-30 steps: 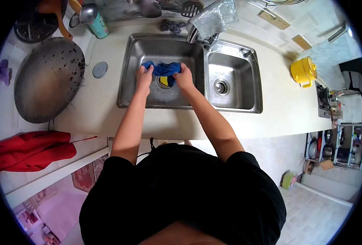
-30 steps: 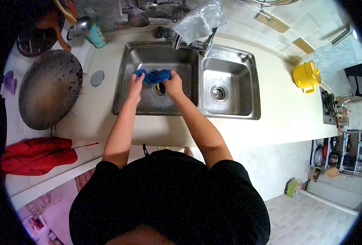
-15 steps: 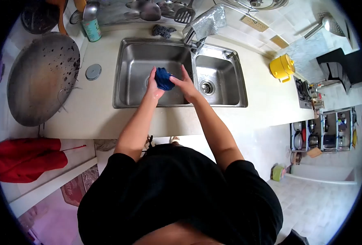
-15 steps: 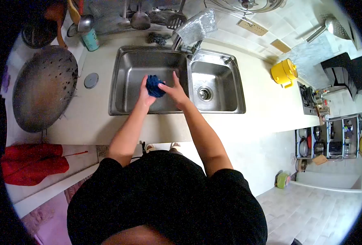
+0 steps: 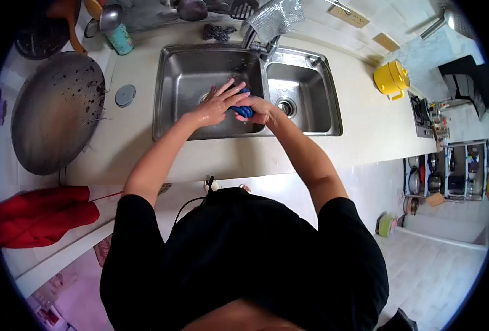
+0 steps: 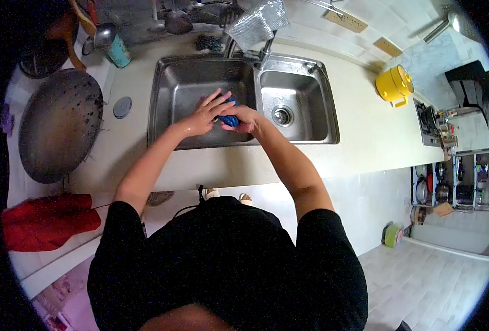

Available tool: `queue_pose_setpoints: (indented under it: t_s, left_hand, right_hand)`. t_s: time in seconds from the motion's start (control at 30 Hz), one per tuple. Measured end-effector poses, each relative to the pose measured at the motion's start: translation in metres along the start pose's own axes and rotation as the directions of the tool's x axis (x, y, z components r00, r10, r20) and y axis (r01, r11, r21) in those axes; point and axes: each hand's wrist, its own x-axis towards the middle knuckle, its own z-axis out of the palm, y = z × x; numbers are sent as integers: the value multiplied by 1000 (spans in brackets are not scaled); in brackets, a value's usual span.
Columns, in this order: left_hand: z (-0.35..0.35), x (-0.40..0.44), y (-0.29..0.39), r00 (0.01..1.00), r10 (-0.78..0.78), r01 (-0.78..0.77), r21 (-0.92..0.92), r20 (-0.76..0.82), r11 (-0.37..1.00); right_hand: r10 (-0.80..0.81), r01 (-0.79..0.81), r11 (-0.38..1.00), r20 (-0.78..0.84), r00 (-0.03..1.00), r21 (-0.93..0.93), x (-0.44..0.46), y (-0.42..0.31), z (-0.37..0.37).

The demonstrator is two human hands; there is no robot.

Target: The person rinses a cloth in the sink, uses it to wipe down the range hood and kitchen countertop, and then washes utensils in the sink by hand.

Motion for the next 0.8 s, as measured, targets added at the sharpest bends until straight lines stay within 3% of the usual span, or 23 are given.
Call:
queue_pose_setpoints:
  t_s: [0.1, 0.23, 0.27, 0.33, 0.37, 0.4, 0.47, 0.53, 0.57, 0.67, 0.77, 0.8]
  left_hand:
    - [-3, 18, -7, 969, 218, -234, -139, -120, 962]
    - [-7, 40, -5, 993, 105, -102, -47, 56, 994]
    - [-3, 43, -5, 998, 64, -65, 50, 15, 997]
    - [5, 51, -5, 991, -76, 66, 96, 110, 993]
    - [9, 54, -3, 977, -149, 130, 125, 152, 984]
    - [14, 54, -1, 970, -202, 188, 107, 139, 976]
    - [24, 51, 6, 944, -306, 299, 71, 121, 952]
    - [25, 52, 15, 853, -459, 504, -163, 247, 848]
    - [26, 53, 18, 794, -515, 598, -262, 322, 758]
    - [43, 53, 3, 665, -519, 740, -569, 537, 359]
    - [46, 46, -10, 715, -382, 675, -721, 586, 158]
    - [45, 45, -11, 709, -365, 688, -707, 604, 166]
  right_hand:
    - [86, -66, 972, 84, 993, -224, -25, -21, 14]
    - [154, -104, 890, 79, 985, -444, -33, -30, 19]
    - [95, -67, 859, 29, 995, -508, -33, -29, 19]
    - [-53, -60, 732, -145, 988, -678, -21, -19, 8]
    - [-138, -74, 654, -216, 967, -753, -14, -15, 3]
    - [-420, -153, 102, -182, 889, -983, -20, -16, 14]
    - [-528, -128, -241, 19, 849, -962, -13, -11, 5]
    - [-526, -70, -550, 280, 803, -832, -12, -16, -4]
    - [-535, -57, -630, 380, 755, -774, -12, -19, -9]
    - [-485, -49, -818, 642, 594, -573, -9, -32, -18]
    - [-337, 114, -921, 907, 253, -373, -3, -49, -15]
    - [-424, 151, -856, 839, 341, -494, -2, -44, -15]
